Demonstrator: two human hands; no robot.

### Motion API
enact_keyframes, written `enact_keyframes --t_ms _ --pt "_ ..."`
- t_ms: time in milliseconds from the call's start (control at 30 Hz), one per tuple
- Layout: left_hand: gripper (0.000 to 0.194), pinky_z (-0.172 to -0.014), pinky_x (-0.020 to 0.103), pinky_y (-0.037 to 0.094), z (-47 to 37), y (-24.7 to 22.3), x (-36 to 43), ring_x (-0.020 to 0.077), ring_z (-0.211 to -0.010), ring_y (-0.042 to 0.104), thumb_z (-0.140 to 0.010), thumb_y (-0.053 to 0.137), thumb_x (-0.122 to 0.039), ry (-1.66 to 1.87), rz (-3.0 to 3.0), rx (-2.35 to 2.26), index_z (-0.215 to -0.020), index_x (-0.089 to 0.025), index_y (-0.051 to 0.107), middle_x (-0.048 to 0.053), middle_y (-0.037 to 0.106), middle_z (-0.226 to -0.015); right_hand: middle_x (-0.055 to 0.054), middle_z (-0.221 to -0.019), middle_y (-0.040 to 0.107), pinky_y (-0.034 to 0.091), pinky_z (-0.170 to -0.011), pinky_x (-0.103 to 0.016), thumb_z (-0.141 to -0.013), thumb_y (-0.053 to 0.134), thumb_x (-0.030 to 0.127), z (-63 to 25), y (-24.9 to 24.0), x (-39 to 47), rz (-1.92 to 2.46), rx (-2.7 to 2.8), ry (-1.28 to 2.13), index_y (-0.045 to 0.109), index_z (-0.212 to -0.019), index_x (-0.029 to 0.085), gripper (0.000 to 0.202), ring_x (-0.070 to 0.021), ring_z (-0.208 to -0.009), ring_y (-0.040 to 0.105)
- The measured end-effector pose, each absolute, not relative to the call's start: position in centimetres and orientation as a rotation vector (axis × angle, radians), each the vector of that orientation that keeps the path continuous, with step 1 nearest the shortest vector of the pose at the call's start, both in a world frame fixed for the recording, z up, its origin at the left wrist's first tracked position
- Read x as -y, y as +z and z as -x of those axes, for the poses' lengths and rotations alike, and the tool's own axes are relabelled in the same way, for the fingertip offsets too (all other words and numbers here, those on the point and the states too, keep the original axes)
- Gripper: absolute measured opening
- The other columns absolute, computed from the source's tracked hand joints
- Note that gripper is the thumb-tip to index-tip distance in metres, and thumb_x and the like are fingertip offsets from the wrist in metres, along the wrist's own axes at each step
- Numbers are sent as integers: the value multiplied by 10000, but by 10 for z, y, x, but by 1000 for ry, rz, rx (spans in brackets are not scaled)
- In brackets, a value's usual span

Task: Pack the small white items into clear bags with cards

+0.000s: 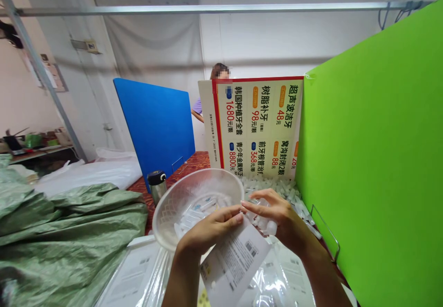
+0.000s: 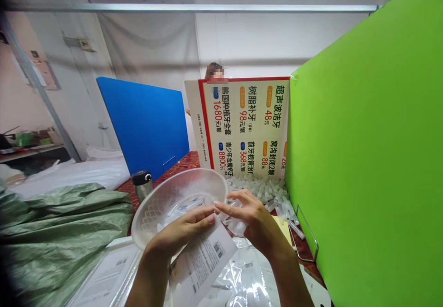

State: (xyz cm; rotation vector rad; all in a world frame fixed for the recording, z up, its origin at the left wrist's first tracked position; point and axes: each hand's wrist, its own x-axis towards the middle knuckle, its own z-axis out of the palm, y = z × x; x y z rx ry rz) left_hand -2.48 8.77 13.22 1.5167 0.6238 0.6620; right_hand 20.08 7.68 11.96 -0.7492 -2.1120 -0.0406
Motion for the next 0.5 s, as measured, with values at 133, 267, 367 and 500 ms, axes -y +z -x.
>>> enact_keyframes --t_ms 133,267,367,500 --pt "524 -1007 429 429 27 131 -89 275 -1082 601 -860 672 -600 683 -1528 -666 -1218 -218 699 103 690 -1147 -64 -1205 669 582 -921 -433 -902 662 98 -201 122 -75 781 2140 -61 608 -1348 433 560 -218 -1127 624" --pt "508 -1011 426 421 25 132 -87 279 -1116 582 -860 667 -600 684 -1554 -732 -1208 -233 710 89 693 -1148 -68 -1205 695 594 -901 -395 -905 628 54 -201 122 -77 810 2179 -74 645 -1313 408 541 -209 -1113 641" --pt "491 -1024 428 415 22 135 -83 283 -1146 572 -861 667 -588 699 -1540 -769 -1226 -261 705 76 698 -1165 -74 -1230 703 602 -892 -397 -915 619 59 -202 118 -81 822 2171 -100 656 -1302 389 510 -211 -1125 645" --pt "519 -1017 420 426 21 138 -82 283 -1148 577 -839 683 -604 688 -1510 -778 -1239 -273 703 73 708 -1167 -81 -1330 667 596 -928 -429 -906 631 46 -204 114 -84 813 2156 -114 636 -1326 376 534 -221 -1179 633"
